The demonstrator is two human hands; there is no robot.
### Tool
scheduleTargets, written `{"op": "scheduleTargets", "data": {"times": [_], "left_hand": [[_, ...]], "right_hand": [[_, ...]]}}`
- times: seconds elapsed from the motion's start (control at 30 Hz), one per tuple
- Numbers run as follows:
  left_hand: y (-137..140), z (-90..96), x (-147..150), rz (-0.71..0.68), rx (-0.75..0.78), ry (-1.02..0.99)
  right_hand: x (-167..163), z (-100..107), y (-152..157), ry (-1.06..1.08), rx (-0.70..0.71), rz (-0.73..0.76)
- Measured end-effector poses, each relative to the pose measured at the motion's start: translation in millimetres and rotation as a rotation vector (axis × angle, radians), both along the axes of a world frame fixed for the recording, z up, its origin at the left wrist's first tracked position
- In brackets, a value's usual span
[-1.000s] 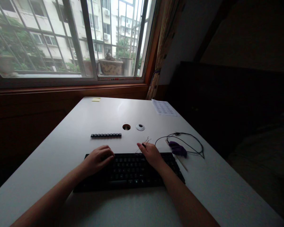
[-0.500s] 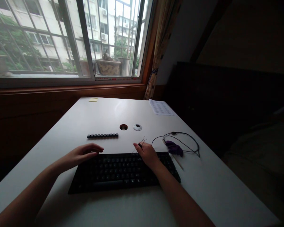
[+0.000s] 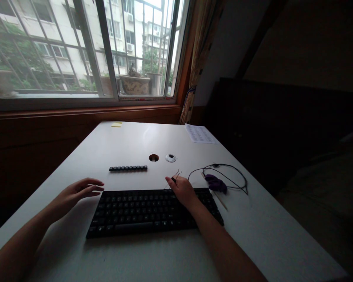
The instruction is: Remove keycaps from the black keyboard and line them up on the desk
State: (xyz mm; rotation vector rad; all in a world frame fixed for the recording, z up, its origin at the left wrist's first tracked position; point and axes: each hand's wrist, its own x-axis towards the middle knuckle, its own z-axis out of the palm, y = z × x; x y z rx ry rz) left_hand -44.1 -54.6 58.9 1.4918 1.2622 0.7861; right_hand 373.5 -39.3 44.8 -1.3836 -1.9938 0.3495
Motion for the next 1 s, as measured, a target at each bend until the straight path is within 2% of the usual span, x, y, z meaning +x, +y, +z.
{"op": "scheduleTargets", "data": {"times": [0.07,0.13,0.37,0.57,0.77,0.9,1.0], "left_hand": [[0,-6.9,-3,0.082,0.072,0.049],[2,-10.6,-1,0.076,0.142,0.108],[4,-12.1,8,-0.162,0.347,0.307],[7,-20.9,3,-0.193,0.370,0.336],[3,-12.7,9,-0.191,0.355,0.338],[1,-10.2,11,-0.141,0.370,0.333],[0,-13.6,13,-0.080,0.443,0.333]], "right_hand": [[0,0,0,0.003,-0.008,-0.004],[0,1,0,0.006,-0.018,-0.009],[1,2,0,0.014,-0.040,-0.004],[3,2,3,0.073,-0.075,-0.024],[4,3,2,0.107,-0.076,-0.026],[4,4,0,0.127,-0.049,-0.030],[3,4,-2,0.127,-0.023,-0.020]]}}
